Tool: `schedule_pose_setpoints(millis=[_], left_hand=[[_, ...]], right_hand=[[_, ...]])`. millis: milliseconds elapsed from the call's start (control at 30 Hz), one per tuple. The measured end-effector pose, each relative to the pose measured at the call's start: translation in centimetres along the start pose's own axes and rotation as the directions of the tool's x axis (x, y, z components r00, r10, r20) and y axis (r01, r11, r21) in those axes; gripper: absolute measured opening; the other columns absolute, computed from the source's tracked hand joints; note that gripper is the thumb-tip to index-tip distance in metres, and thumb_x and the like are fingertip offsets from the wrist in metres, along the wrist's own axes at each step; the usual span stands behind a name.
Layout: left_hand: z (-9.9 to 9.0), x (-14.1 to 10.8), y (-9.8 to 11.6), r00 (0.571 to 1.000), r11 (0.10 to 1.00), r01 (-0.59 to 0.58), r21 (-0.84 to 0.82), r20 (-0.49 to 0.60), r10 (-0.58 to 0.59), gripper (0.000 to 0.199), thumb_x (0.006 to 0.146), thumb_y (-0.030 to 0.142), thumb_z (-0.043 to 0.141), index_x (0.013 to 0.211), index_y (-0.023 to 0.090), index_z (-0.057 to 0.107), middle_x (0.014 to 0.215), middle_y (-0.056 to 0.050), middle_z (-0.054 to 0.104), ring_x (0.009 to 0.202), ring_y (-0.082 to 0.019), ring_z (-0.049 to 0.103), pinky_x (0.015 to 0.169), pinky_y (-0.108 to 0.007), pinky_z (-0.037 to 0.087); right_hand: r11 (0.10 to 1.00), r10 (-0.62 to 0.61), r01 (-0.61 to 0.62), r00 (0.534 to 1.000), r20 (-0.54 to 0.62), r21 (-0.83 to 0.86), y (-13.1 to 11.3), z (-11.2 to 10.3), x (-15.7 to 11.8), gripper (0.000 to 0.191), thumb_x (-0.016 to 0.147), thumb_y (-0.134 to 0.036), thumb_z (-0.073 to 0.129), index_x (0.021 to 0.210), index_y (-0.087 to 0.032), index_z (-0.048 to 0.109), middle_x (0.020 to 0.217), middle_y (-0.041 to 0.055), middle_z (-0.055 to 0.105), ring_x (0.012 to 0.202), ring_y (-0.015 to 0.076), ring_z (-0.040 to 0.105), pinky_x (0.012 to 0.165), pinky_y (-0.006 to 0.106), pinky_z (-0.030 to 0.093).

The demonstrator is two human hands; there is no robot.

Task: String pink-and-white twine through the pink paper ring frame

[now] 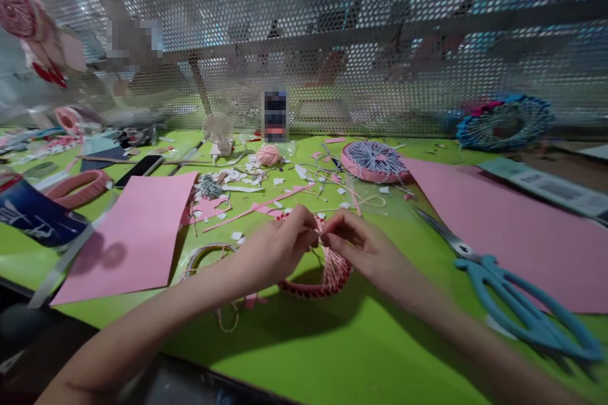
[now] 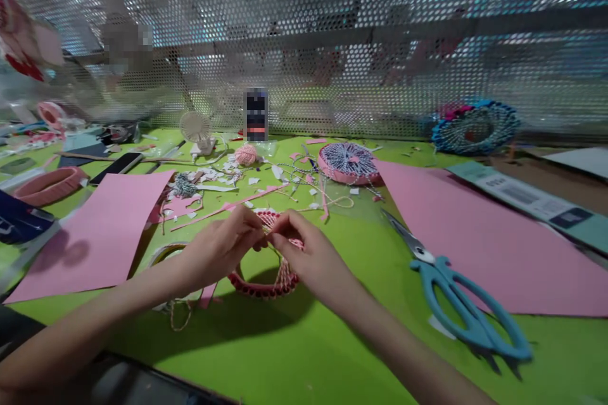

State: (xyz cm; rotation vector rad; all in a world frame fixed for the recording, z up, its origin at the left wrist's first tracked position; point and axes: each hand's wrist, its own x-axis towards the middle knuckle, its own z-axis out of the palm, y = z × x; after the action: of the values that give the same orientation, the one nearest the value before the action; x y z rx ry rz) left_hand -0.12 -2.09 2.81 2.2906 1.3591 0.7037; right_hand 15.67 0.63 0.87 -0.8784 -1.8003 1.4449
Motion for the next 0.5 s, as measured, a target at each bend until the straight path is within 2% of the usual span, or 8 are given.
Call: schedule_pose_setpoints(millis=[133,267,367,500], left_hand=[[-0.28,0.49,-0.52,0.998,0.991,0.042,-0.125,-0.045,-0.048,0.009,0.081,0.021,0.04,0.075,0.015,0.041,0.059,0.001,0.052,0.053,-0.008,0.046,0.048,-0.019,0.035],[-0.56,0.84,-0.55,0.998,0.998,-0.048,-0.042,-0.043,0.046,0.019,0.082,0.025,0.04,0.066,0.015,0.042,0.059,0.002,0.044,0.054,-0.008,0.039,0.049,-0.02,0.032],[-0.28,0.75,-0.59,0.992,0.993,-0.115,0.014,-0.048,0.116,0.027,0.084,0.025,0.033,0.059,0.016,0.035,0.054,0.004,0.036,0.05,-0.007,0.033,0.047,-0.02,0.029],[0.12,0.44,-0.57,0.996,0.993,-0.062,0.096,-0.055,0.067,0.025,0.084,0.024,0.028,0.061,0.017,0.033,0.053,0.004,0.035,0.049,-0.009,0.033,0.046,-0.021,0.027]], right_hand=[[0.999,0.014,-0.014,1.0,-0.005,-0.033,-0.09,0.18,-0.58,0.01,0.08,-0.029,0.043,0.076,-0.02,0.045,0.071,-0.0018,0.046,0.068,0.0113,0.045,0.063,0.025,0.037],[0.997,0.049,-0.049,0.999,-0.007,-0.056,0.11,0.44,-1.01,0.017,0.084,-0.03,0.034,0.075,-0.019,0.045,0.072,-0.0001,0.048,0.07,0.0121,0.045,0.065,0.027,0.036],[0.997,0.076,-0.076,0.997,0.017,-0.009,0.39,0.64,-1.02,0.023,0.085,-0.033,0.03,0.07,-0.019,0.041,0.065,-0.0011,0.046,0.061,0.0109,0.045,0.06,0.027,0.037],[0.989,0.106,-0.108,0.994,0.026,0.104,0.62,0.74,-0.9,0.017,0.083,-0.032,0.035,0.073,-0.02,0.04,0.055,-0.0055,0.038,0.051,0.0087,0.041,0.05,0.023,0.035]])
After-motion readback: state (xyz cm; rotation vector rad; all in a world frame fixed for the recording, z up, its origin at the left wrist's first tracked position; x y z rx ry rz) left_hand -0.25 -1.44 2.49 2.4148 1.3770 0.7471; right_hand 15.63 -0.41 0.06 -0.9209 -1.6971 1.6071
